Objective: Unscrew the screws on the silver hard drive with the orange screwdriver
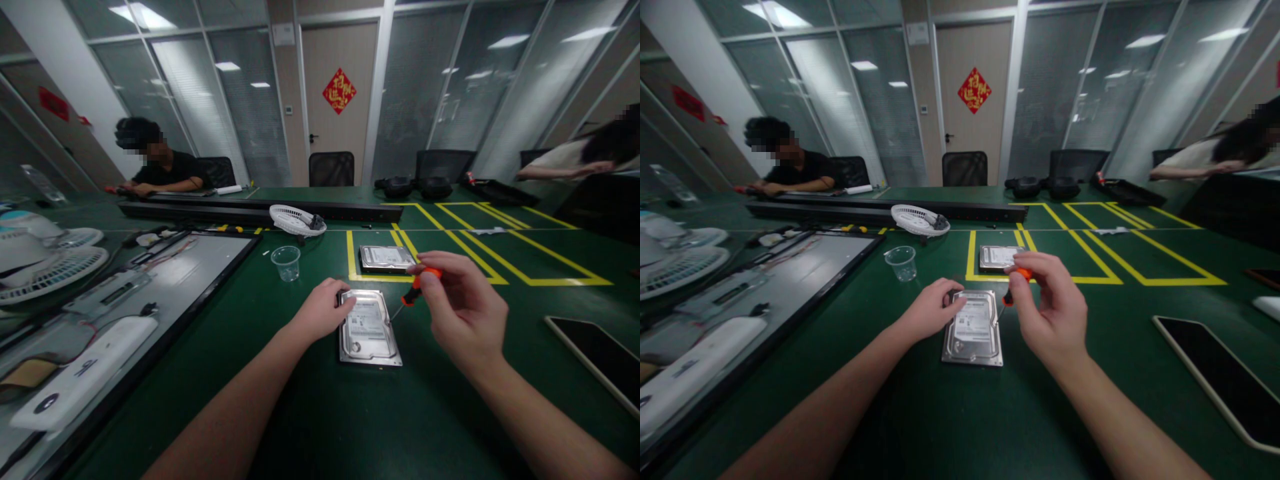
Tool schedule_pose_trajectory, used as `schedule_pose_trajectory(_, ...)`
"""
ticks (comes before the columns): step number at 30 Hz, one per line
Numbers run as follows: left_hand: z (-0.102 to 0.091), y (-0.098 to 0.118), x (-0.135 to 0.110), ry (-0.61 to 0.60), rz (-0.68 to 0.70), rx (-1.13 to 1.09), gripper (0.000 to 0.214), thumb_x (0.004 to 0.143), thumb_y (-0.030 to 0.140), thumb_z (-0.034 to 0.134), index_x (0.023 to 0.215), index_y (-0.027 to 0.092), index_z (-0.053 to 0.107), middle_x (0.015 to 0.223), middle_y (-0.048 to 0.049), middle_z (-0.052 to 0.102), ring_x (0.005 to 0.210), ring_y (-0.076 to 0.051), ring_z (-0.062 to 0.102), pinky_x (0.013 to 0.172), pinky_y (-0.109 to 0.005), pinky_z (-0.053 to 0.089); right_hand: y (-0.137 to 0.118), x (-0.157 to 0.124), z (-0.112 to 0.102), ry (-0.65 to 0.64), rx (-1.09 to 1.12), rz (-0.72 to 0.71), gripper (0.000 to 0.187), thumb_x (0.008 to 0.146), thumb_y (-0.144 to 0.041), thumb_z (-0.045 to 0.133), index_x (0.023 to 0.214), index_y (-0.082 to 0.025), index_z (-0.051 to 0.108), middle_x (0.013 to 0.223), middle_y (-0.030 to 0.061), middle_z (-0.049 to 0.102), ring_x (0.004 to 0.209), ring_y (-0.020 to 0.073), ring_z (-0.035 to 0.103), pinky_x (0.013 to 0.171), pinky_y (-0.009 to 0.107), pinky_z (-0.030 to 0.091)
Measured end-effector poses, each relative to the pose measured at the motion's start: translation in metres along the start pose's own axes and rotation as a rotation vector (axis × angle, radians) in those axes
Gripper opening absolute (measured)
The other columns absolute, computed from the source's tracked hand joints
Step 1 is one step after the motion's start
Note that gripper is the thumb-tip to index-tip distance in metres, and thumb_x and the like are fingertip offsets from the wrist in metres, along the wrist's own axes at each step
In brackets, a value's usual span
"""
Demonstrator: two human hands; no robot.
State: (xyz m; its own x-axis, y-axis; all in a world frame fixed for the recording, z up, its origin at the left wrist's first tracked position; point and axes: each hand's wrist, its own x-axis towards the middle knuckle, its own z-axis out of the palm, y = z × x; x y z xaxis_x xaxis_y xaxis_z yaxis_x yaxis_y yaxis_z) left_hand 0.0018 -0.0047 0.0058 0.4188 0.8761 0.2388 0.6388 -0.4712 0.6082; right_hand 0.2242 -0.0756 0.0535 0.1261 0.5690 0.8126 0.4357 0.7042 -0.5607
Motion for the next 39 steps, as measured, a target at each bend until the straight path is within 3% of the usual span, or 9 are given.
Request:
schedule_pose_trajectory(5,-0.001,0.000,0.000,-0.002,0.002,0.010,0.030,0.098,0.037,0.060,0.114,0.016,0.073,0.103,-0.0083,0.066,0.088,-0.021,0.063,0.082,-0.034,0.051,-0.003,-0.001,-0.002,-0.024,0.030,0.024,0.026,0.100,-0.021,0.056,0.122,-0.024,0.070,0.121,0.0098,0.070,0.102,0.0229,0.073,0.092,0.043,0.059)
schedule_pose_trajectory(13,0.001,-0.001,0.000,0.006,0.011,0.000,0.029,0.097,0.036,0.060,0.113,0.016,0.073,0.103,-0.0086,0.066,0.089,-0.022,0.064,0.084,-0.035,0.051,0.003,0.001,0.002,0.032,-0.043,-0.014,0.031,0.088,-0.014,0.074,0.117,-0.024,0.069,0.111,0.0067,0.067,0.102,0.0217,0.067,0.088,0.039,0.056)
schedule_pose_trajectory(18,0.001,-0.001,0.000,0.006,0.010,-0.001,0.029,0.098,0.037,0.060,0.113,0.016,0.073,0.105,-0.0086,0.066,0.088,-0.021,0.063,0.082,-0.035,0.051,0.004,0.000,0.001,0.003,-0.093,0.012,0.029,0.089,-0.017,0.075,0.116,-0.025,0.069,0.106,0.0047,0.070,0.096,0.0198,0.068,0.085,0.038,0.055)
schedule_pose_trajectory(27,-0.001,0.001,-0.001,0.000,0.010,-0.002,0.030,0.098,0.037,0.059,0.114,0.016,0.073,0.105,-0.0089,0.066,0.090,-0.022,0.063,0.084,-0.036,0.051,-0.005,0.000,-0.004,-0.056,-0.036,0.036,0.031,0.102,-0.022,0.054,0.130,-0.026,0.069,0.122,0.0080,0.074,0.109,0.0224,0.071,0.096,0.043,0.056)
schedule_pose_trajectory(39,0.000,0.000,0.000,0.000,0.014,0.007,0.029,0.098,0.036,0.060,0.114,0.016,0.073,0.104,-0.0086,0.066,0.089,-0.021,0.063,0.085,-0.035,0.051,0.010,-0.002,0.001,0.020,-0.074,0.045,0.034,0.088,-0.021,0.077,0.121,-0.028,0.067,0.109,0.0048,0.069,0.099,0.0213,0.068,0.087,0.040,0.055)
